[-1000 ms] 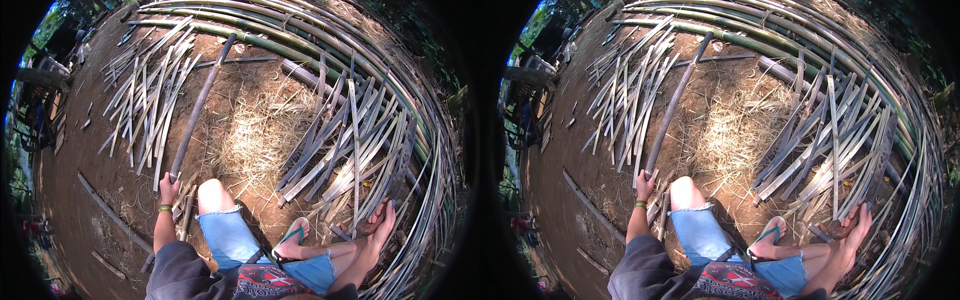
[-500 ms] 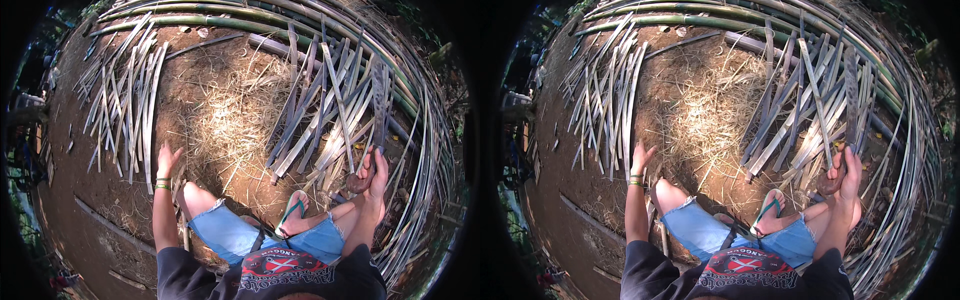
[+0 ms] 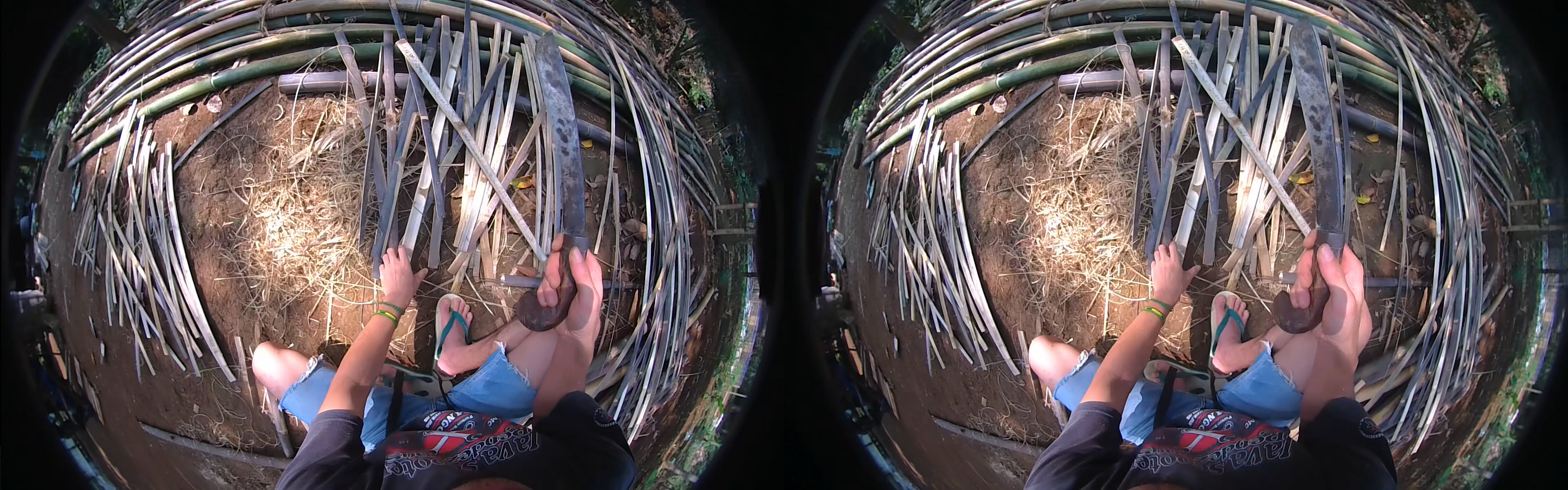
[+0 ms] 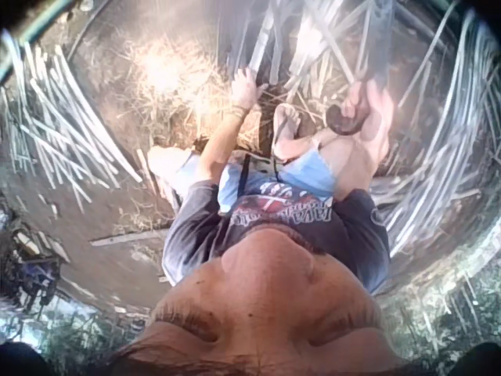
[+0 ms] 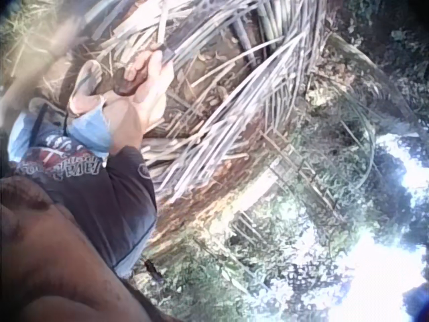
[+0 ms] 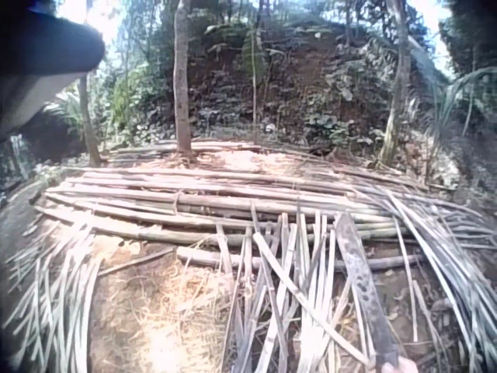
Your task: The person sits on the ground outdoors and uses a large machete to split long bamboo poles into thin strips. They hold the bamboo with one hand and strike it with the machete to separate the material, occasionally adjusting the position of the bamboo or the resulting strips.
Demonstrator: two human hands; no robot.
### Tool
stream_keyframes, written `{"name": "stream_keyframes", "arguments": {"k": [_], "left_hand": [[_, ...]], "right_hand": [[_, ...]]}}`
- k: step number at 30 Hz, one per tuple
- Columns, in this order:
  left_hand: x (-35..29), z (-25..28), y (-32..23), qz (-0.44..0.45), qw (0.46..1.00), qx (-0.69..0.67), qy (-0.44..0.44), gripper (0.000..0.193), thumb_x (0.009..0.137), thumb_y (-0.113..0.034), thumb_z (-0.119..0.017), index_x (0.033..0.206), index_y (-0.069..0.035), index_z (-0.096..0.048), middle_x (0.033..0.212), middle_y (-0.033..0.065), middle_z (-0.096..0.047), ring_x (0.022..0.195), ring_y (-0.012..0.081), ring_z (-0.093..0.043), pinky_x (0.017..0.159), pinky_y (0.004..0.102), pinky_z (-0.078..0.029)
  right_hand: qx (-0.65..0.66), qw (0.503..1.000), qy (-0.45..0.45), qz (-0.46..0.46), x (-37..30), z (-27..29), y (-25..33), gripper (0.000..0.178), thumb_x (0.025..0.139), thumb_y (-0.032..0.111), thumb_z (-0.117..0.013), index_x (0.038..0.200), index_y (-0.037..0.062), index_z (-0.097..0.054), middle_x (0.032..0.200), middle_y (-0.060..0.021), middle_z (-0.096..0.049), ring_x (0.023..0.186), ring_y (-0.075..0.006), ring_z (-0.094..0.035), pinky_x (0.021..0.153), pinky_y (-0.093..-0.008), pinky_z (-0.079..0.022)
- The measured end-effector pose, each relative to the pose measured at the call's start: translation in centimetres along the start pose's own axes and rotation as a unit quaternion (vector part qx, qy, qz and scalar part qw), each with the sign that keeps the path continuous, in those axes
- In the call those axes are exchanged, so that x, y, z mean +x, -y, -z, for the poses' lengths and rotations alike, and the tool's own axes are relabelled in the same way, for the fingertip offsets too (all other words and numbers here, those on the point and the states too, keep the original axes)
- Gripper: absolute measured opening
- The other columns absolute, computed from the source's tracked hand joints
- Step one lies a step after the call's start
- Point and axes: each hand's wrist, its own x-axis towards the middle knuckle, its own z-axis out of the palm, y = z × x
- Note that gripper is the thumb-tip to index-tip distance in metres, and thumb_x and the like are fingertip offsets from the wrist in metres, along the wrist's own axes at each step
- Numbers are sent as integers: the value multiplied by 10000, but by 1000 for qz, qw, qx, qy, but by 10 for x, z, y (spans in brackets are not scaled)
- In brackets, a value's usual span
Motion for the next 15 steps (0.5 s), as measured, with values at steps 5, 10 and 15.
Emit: {"name": "stream_keyframes", "arguments": {"k": [5,10,15], "left_hand": [[9,-55,14,16,996,69,-60,308,826,-154,-680,1051,-34,-507,1054,163,-518,991,329,-589,816,417,-527],[4,-52,13,-7,998,-23,-60,220,844,-92,-606,1035,-11,-530,973,182,-570,880,359,-632,768,462,-544],[-2,-53,26,22,927,-373,-10,243,902,-112,-594,1096,33,-611,902,132,-678,800,255,-671,677,403,-539]], "right_hand": [[26,1000,-9,1,-16,18,1,389,1012,344,-516,1164,-13,-499,661,-40,-476,445,-107,-420,420,-255,-371],[71,997,-1,13,-19,41,-7,345,1033,316,-481,1185,7,-504,682,-37,-485,451,-100,-426,422,-252,-375],[107,993,-51,-15,-20,39,-4,309,1051,294,-437,1194,28,-503,692,-33,-477,456,-96,-425,417,-250,-369]]}}
